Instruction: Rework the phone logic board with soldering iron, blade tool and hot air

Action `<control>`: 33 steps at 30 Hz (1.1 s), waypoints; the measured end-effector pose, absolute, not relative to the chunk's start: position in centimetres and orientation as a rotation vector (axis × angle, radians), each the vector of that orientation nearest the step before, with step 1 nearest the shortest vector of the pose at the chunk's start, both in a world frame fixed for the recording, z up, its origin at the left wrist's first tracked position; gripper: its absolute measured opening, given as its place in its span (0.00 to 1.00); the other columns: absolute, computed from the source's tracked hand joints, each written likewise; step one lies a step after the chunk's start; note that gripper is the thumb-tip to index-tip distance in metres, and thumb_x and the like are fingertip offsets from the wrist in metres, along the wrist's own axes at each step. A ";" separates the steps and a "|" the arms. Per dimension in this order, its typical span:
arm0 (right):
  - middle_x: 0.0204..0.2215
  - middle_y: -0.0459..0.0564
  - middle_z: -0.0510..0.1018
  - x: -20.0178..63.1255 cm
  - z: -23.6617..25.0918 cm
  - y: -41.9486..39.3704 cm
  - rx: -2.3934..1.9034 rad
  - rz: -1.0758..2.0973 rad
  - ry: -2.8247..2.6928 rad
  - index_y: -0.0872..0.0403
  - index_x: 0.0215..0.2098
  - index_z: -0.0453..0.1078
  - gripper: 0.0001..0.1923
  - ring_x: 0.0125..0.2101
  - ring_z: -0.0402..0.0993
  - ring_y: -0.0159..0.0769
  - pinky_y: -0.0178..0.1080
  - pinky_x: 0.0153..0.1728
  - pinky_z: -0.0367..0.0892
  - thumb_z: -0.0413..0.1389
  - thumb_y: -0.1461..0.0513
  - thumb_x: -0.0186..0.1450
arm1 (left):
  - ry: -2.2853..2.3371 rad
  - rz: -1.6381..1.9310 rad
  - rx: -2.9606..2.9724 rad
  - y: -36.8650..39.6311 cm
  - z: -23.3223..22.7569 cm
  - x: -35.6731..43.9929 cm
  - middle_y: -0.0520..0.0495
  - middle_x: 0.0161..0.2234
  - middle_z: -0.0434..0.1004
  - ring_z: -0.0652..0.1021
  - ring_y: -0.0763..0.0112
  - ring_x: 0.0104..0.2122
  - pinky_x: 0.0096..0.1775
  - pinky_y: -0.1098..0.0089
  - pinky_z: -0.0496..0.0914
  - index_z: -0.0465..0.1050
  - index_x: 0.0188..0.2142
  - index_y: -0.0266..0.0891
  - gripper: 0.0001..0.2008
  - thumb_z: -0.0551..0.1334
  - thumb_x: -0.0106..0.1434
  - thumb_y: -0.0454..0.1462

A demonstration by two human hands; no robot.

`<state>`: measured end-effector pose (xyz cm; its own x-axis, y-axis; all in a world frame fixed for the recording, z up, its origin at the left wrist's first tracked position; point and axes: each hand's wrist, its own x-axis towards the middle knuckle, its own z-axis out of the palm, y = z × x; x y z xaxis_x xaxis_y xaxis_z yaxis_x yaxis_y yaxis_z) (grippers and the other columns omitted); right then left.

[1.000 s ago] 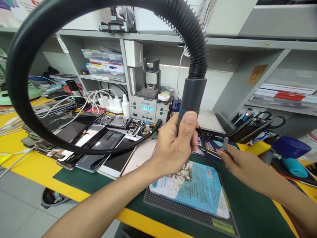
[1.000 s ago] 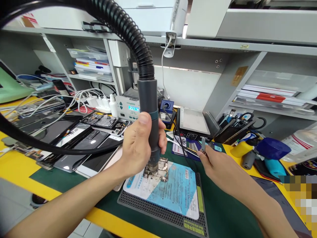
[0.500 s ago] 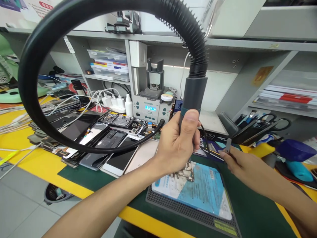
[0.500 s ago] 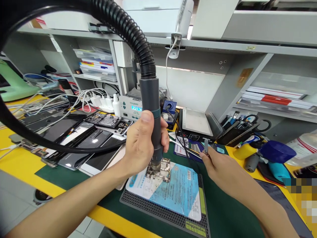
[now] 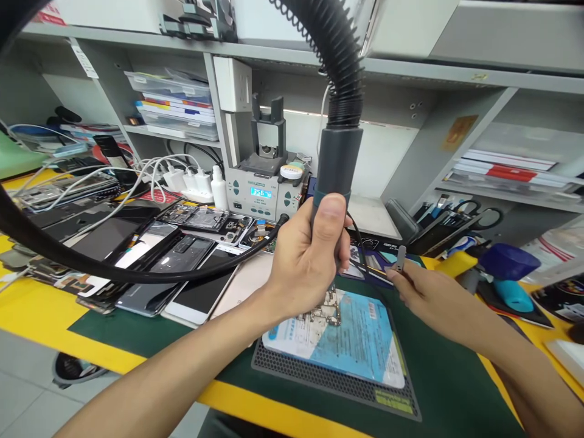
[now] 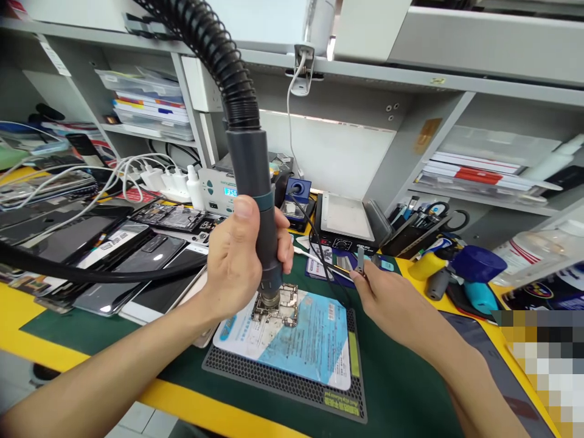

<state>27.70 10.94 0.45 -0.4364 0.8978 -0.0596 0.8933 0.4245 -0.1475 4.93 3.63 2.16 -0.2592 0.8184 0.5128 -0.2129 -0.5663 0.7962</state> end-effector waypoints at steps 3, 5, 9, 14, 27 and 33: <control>0.24 0.47 0.71 27.7 0.5 10.9 -1.648 0.242 -2.627 0.47 0.32 0.56 0.17 0.26 0.72 0.44 0.42 0.27 0.58 0.39 0.50 0.75 | 0.807 1.893 1.314 3.7 2.1 4.9 0.54 0.21 0.68 0.71 0.70 0.19 0.25 0.67 0.68 0.71 0.34 0.43 0.24 0.53 0.71 0.58; 0.23 0.47 0.71 27.6 0.5 10.9 -1.649 0.237 -2.623 0.47 0.30 0.54 0.18 0.25 0.72 0.44 0.41 0.26 0.58 0.39 0.50 0.75 | 0.810 1.883 1.329 3.7 2.1 4.9 0.54 0.21 0.68 0.72 0.70 0.20 0.25 0.67 0.68 0.71 0.35 0.42 0.24 0.53 0.72 0.58; 0.23 0.47 0.71 27.6 0.5 10.8 -1.648 0.243 -2.617 0.47 0.31 0.56 0.18 0.25 0.72 0.43 0.41 0.26 0.59 0.39 0.50 0.75 | 0.787 1.879 1.326 3.7 1.9 4.9 0.54 0.20 0.68 0.72 0.70 0.19 0.24 0.67 0.67 0.71 0.35 0.42 0.23 0.53 0.73 0.57; 0.23 0.46 0.70 27.6 0.5 10.7 -1.638 0.256 -2.623 0.48 0.32 0.57 0.18 0.25 0.72 0.43 0.41 0.27 0.60 0.39 0.49 0.75 | 0.762 1.888 1.312 3.7 1.9 5.0 0.54 0.20 0.68 0.72 0.71 0.19 0.23 0.68 0.67 0.71 0.35 0.42 0.23 0.53 0.73 0.56; 0.25 0.46 0.71 27.7 0.6 10.7 -1.649 0.228 -2.638 0.47 0.32 0.55 0.17 0.26 0.72 0.43 0.41 0.28 0.59 0.40 0.51 0.76 | 0.827 1.934 1.303 4.1 2.2 4.8 0.54 0.18 0.68 0.73 0.71 0.18 0.21 0.70 0.68 0.72 0.32 0.43 0.24 0.54 0.72 0.57; 0.25 0.46 0.71 27.4 0.9 10.6 -1.665 0.237 -2.642 0.47 0.31 0.54 0.17 0.26 0.71 0.42 0.40 0.27 0.58 0.39 0.51 0.76 | 0.854 1.997 1.255 4.5 2.4 5.1 0.55 0.16 0.65 0.72 0.73 0.15 0.19 0.73 0.65 0.72 0.30 0.42 0.29 0.51 0.71 0.60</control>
